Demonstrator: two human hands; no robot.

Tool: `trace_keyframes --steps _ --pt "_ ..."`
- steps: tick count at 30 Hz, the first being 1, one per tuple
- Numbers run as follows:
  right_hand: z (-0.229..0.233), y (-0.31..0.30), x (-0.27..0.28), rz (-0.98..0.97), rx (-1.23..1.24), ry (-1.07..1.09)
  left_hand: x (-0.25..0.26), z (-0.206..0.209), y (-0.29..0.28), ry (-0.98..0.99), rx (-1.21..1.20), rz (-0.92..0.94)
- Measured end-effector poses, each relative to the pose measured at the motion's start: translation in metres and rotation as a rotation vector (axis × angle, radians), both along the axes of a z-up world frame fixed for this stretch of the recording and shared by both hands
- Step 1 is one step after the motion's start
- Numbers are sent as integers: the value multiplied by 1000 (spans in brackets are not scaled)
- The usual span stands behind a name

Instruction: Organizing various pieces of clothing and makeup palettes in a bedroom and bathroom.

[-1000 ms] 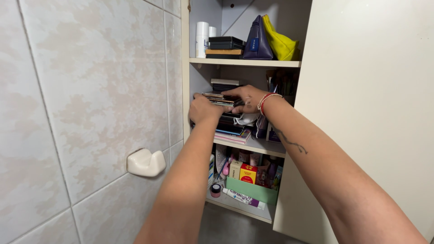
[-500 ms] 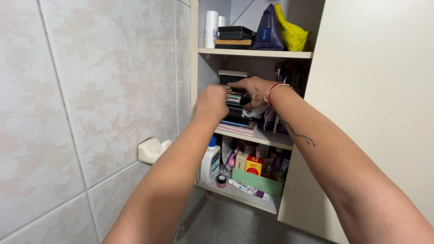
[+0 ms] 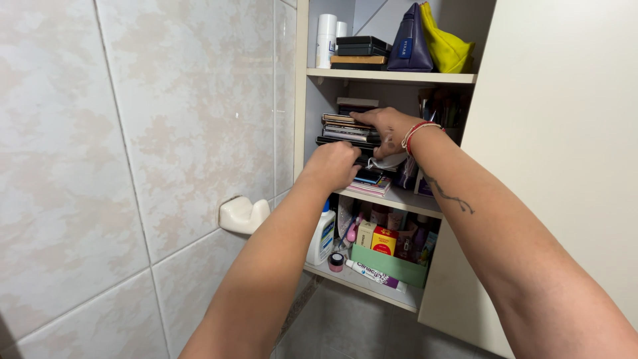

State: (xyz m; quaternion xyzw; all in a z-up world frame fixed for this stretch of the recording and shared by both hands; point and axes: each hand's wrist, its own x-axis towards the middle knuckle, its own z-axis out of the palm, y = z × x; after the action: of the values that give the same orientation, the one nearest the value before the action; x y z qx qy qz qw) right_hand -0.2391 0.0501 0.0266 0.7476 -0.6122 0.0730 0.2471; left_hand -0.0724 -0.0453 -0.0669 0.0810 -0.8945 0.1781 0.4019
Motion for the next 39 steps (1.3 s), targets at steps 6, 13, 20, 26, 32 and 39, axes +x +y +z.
trace_keyframes --steps 6,13,20,26,32,39 --pt "-2 1 2 -17 3 -6 -25 -7 -24 41 -62 -7" --pt "-4 -1 -2 3 -13 19 -35 -20 -34 21 -229 69" --pt "-4 -5 -9 34 -31 -10 -52 -24 -54 102 -300 141" --pt "-6 -4 -10 25 -10 -50 -20 -19 -34 88 -308 110" --pt "-9 -8 -11 30 19 -46 9 -9 -6 175 -369 140" --pt "-8 -13 -13 8 8 -46 64 17 16 169 -400 122"
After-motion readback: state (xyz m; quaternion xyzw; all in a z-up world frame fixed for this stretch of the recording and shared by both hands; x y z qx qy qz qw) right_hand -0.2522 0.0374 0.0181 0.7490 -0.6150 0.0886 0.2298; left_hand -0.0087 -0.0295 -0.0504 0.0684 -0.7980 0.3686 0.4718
